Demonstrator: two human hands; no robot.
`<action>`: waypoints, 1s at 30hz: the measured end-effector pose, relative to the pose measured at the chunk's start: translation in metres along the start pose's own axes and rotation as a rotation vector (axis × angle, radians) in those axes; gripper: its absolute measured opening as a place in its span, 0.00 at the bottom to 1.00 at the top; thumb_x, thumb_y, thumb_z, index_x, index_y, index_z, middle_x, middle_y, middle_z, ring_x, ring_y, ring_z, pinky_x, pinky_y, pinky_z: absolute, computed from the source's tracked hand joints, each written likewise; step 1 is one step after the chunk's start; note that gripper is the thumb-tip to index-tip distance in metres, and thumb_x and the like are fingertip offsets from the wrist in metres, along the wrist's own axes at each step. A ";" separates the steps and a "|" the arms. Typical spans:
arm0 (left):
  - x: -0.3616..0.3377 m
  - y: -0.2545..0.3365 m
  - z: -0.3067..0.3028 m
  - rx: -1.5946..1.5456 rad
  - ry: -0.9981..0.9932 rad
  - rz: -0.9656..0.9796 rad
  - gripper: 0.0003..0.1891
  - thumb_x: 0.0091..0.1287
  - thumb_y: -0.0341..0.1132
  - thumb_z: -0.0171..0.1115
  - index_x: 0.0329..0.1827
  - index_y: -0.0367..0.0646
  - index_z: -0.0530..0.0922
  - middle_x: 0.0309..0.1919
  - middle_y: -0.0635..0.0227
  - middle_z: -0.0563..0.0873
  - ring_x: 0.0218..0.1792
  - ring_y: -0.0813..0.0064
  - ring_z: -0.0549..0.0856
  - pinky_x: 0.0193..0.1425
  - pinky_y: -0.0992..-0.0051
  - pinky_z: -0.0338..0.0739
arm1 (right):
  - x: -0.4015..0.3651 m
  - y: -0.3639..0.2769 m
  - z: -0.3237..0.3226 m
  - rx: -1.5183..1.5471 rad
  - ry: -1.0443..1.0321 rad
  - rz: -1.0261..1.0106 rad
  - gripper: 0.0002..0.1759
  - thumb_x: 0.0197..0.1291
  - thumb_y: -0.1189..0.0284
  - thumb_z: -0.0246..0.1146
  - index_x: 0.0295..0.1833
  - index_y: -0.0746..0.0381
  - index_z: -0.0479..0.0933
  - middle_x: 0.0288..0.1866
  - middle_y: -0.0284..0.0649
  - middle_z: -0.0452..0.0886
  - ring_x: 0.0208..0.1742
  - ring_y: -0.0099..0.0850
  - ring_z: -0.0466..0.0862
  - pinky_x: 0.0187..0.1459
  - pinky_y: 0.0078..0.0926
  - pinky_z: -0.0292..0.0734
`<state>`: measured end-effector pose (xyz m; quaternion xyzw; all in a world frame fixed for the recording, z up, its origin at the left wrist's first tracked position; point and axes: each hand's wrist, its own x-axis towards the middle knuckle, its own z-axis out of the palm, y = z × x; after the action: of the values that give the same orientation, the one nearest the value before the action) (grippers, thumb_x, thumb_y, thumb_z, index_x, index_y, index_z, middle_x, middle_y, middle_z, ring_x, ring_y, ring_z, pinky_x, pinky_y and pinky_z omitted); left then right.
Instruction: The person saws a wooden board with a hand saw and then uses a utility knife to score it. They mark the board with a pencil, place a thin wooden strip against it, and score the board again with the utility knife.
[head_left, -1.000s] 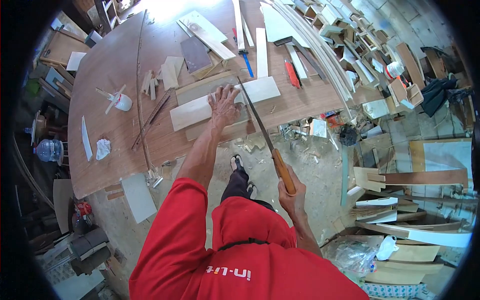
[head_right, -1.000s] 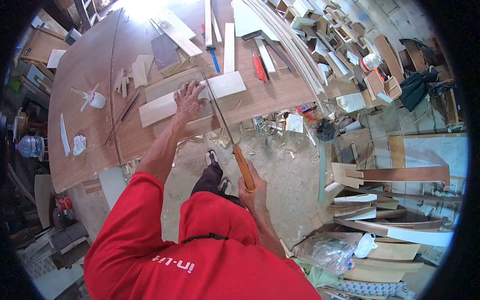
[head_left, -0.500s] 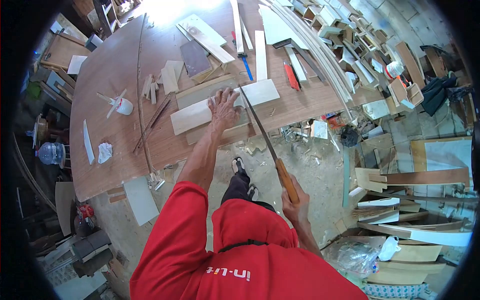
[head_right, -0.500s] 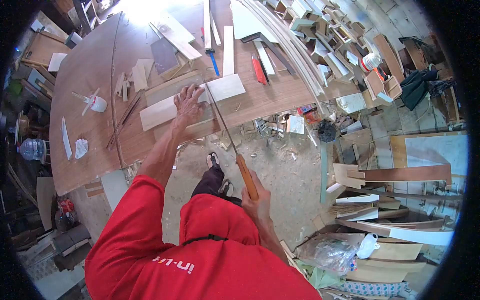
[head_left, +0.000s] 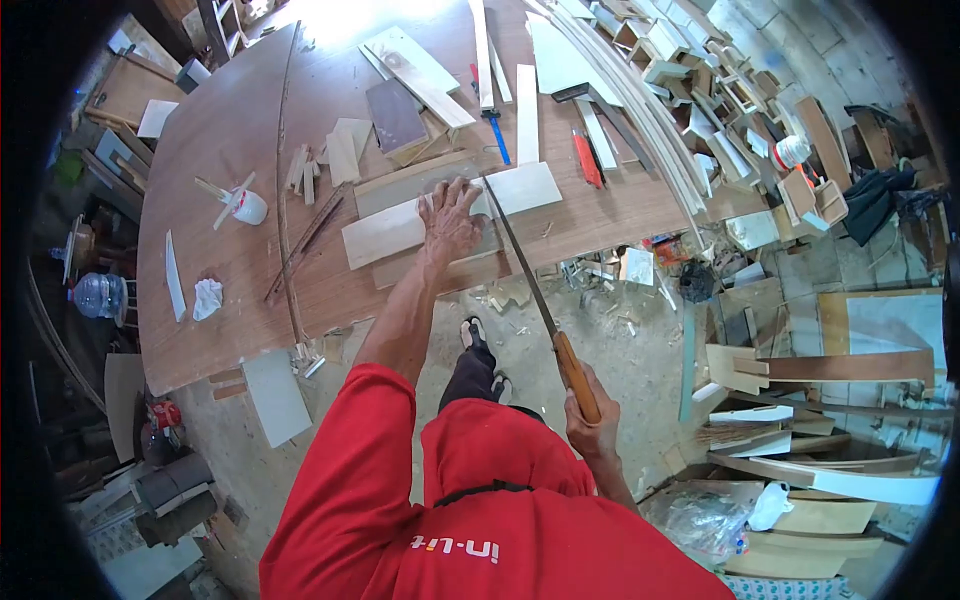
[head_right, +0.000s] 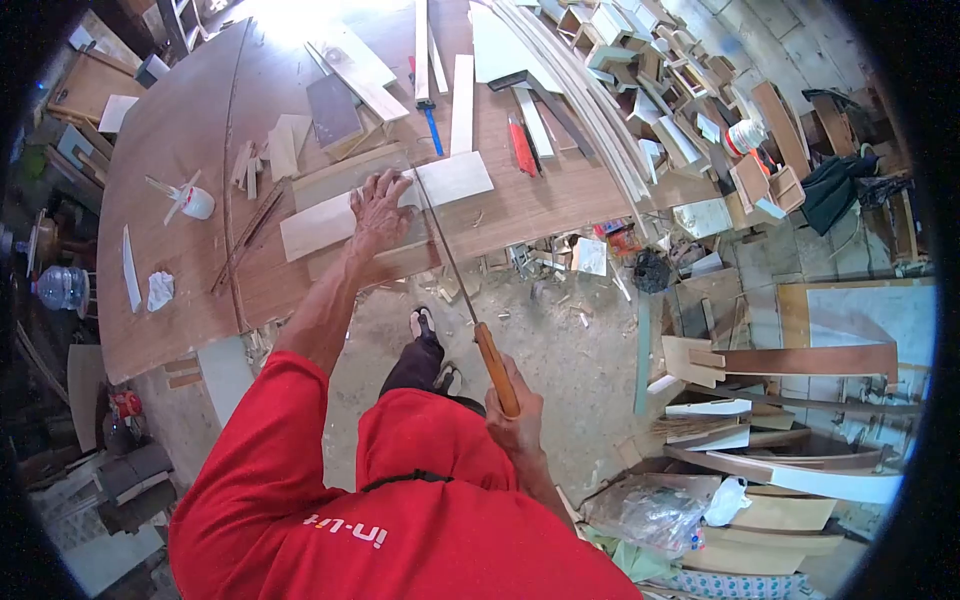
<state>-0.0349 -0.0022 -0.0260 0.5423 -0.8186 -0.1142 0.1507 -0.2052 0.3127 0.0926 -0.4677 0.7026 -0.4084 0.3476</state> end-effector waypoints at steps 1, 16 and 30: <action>-0.001 0.000 -0.001 -0.003 -0.006 -0.004 0.33 0.55 0.44 0.65 0.68 0.60 0.68 0.71 0.67 0.63 0.73 0.54 0.56 0.70 0.36 0.47 | -0.004 0.001 -0.001 0.051 -0.005 0.037 0.28 0.60 0.83 0.56 0.69 0.65 0.68 0.28 0.31 0.75 0.26 0.16 0.69 0.30 0.16 0.69; 0.003 0.001 -0.001 0.026 0.010 -0.006 0.34 0.53 0.44 0.67 0.67 0.59 0.69 0.69 0.68 0.63 0.72 0.57 0.57 0.70 0.37 0.48 | -0.008 0.011 0.000 0.099 0.005 -0.021 0.27 0.59 0.81 0.57 0.67 0.64 0.70 0.26 0.30 0.71 0.24 0.16 0.66 0.25 0.18 0.66; 0.001 -0.002 0.005 0.031 0.012 -0.002 0.33 0.55 0.43 0.67 0.67 0.59 0.68 0.70 0.69 0.63 0.72 0.55 0.57 0.71 0.37 0.47 | 0.002 0.000 0.006 0.038 0.051 0.055 0.28 0.59 0.83 0.55 0.68 0.62 0.71 0.27 0.28 0.72 0.25 0.13 0.65 0.27 0.13 0.65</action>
<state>-0.0352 -0.0043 -0.0314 0.5463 -0.8187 -0.0982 0.1471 -0.2009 0.3096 0.0896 -0.4312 0.7159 -0.4237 0.3494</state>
